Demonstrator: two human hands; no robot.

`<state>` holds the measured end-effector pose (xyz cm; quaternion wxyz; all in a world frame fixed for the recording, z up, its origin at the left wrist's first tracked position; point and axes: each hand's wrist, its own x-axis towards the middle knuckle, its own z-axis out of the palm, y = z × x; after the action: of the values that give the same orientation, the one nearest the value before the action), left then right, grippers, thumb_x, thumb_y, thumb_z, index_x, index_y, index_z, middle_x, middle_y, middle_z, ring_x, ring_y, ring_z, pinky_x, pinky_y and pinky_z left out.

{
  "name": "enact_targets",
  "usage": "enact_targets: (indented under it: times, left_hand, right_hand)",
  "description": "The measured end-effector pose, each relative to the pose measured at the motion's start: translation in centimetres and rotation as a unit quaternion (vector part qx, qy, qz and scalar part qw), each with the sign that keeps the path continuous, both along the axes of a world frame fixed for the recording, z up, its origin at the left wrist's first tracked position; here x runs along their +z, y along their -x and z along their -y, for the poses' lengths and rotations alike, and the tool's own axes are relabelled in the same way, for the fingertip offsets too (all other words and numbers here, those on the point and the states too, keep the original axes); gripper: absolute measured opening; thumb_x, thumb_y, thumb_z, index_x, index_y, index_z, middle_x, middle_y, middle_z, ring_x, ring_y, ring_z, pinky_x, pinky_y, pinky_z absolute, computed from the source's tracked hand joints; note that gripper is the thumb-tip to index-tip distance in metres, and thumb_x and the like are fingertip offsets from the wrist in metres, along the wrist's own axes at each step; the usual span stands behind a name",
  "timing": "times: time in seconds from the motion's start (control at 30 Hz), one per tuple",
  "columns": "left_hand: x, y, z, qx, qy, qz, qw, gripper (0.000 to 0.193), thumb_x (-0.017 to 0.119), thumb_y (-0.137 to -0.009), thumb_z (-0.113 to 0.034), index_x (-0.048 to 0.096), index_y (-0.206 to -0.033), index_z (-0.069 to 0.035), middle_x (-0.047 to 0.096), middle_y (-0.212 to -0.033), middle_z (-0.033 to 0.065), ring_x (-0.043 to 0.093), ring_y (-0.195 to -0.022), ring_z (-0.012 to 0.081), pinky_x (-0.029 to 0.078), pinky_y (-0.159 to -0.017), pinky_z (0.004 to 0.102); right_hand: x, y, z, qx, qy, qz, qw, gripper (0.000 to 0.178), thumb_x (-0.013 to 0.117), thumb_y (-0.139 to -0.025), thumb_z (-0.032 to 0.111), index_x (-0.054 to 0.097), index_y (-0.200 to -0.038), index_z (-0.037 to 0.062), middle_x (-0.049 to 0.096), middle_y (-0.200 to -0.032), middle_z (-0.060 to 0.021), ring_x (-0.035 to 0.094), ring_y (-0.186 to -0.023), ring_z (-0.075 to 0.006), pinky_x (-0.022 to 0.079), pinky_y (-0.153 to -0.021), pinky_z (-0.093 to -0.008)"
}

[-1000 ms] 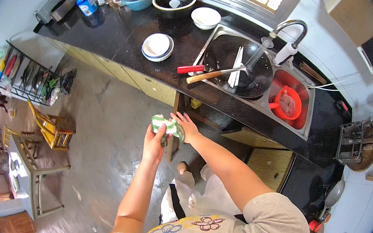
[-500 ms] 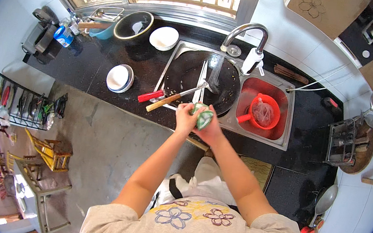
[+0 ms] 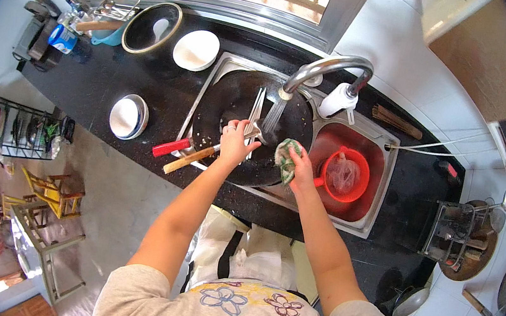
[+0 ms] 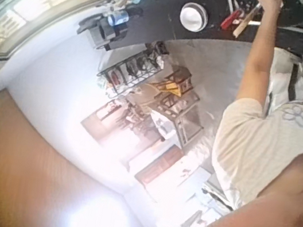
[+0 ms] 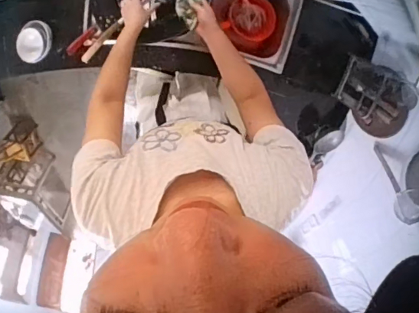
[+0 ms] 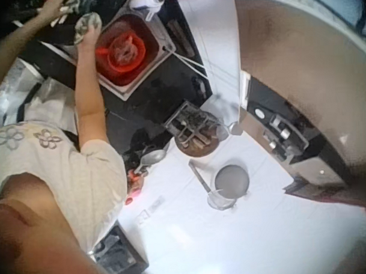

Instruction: The person washes a wok, chopsticks, and several bowls in a kitchen sink using a green sponge and running water. They scrub the items thoroughly and rinse them before placing them on the counter or in a drying rack.

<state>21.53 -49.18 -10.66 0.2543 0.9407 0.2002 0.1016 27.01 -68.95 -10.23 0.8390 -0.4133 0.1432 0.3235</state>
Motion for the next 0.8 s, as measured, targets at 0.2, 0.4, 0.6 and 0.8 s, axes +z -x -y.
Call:
enact_targets:
  times: [0.2,0.4,0.6,0.8]
  left_hand:
    - [-3.2,-2.7,-1.1,-0.084,0.067,-0.209,0.972,0.04,0.062,-0.082,-0.044,0.064,-0.099,-0.008,0.065,-0.086,0.0143,0.063,-0.085,0.0326,0.049,-0.072,0.0433]
    - [-2.0,-1.4,-2.5,-0.094,0.176,-0.133,0.971,0.029,0.058,-0.087,-0.036,0.067,-0.097,-0.011,0.066,-0.086,0.0149,0.063,-0.081,0.0349,0.048,-0.069,0.0414]
    - [1.5,-0.1,-2.9,-0.055,0.221,-0.107,0.968,0.031,0.058,-0.086,-0.038,0.067,-0.09,-0.008,0.065,-0.077,0.0146,0.063,-0.073,0.0323,0.048,-0.064,0.0406]
    - [3.5,-1.0,-2.6,-0.007,0.28,-0.173,0.944,0.042,0.062,-0.081,-0.05,0.07,-0.088,-0.009,0.064,-0.069,0.0097,0.062,-0.064,0.0233,0.045,-0.06,0.0347]
  right_hand:
    - [-6.6,-3.9,-3.7,-0.008,0.401,0.362,0.842,0.035,0.058,-0.088,0.014,0.05,-0.121,0.0028,0.055,-0.115,-0.0086,0.053,-0.104,-0.0205,0.041,-0.092,-0.0315]
    - [-5.0,-2.9,-8.9,0.141,0.31,0.385,0.858,0.041,0.041,-0.097,0.022,0.042,-0.135,0.0044,0.043,-0.135,-0.0143,0.039,-0.126,-0.0254,0.027,-0.106,-0.0323]
    - [-1.1,-4.9,-8.6,0.223,0.159,0.221,0.936,0.06,0.059,-0.089,0.016,0.03,-0.142,0.0072,0.05,-0.126,-0.0102,0.048,-0.114,-0.0176,0.037,-0.098,-0.0303]
    - [-2.3,-6.6,-9.6,0.177,0.327,0.348,0.86,0.046,0.063,-0.086,0.024,0.043,-0.121,0.0013,0.06,-0.105,-0.0134,0.059,-0.094,-0.0214,0.046,-0.083,-0.0331]
